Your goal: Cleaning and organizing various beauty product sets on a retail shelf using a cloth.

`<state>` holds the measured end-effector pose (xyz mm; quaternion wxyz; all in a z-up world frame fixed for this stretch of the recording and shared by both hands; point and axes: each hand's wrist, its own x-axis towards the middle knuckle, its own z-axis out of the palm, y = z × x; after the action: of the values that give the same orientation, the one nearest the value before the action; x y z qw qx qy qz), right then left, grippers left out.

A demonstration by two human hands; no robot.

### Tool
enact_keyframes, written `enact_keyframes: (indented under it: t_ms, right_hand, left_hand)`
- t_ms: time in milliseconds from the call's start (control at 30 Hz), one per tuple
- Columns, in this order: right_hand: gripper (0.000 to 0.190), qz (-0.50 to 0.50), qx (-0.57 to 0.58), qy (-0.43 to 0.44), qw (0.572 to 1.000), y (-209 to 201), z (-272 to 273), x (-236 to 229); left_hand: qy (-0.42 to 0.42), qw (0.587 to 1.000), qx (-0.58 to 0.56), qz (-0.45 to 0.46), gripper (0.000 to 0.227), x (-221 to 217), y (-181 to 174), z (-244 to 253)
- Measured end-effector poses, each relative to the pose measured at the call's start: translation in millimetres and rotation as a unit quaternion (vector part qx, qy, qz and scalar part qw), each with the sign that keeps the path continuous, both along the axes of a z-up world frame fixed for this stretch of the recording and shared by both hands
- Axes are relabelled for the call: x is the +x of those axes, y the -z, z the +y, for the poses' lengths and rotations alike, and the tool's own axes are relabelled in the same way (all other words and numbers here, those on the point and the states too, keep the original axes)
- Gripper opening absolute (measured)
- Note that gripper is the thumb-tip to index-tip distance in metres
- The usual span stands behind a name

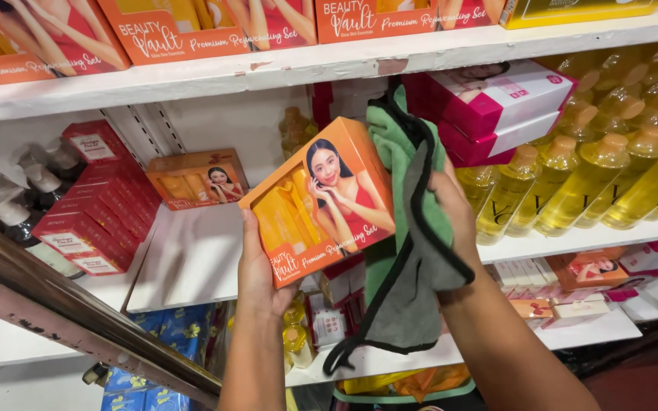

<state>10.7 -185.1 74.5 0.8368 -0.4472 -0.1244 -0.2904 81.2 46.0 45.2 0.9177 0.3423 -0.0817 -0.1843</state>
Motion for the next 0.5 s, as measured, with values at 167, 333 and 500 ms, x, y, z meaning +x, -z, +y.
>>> enact_keyframes:
  t_ms: [167,333,500]
  right_hand:
    - [0.049,0.032,0.013,-0.035,0.999,49,7,15]
    - [0.052,0.071,0.029,-0.078,0.994,90,46,1]
    - [0.055,0.105,0.041,-0.124,0.986,81,58,9]
  left_hand:
    - [0.049,0.999,0.004,0.003,0.073,-1,11,-4]
    - [0.075,0.995,-0.067,0.016,0.069,-13,-1,-18]
    - [0.020,0.995,-0.096,-0.013,0.067,-5,3,-5]
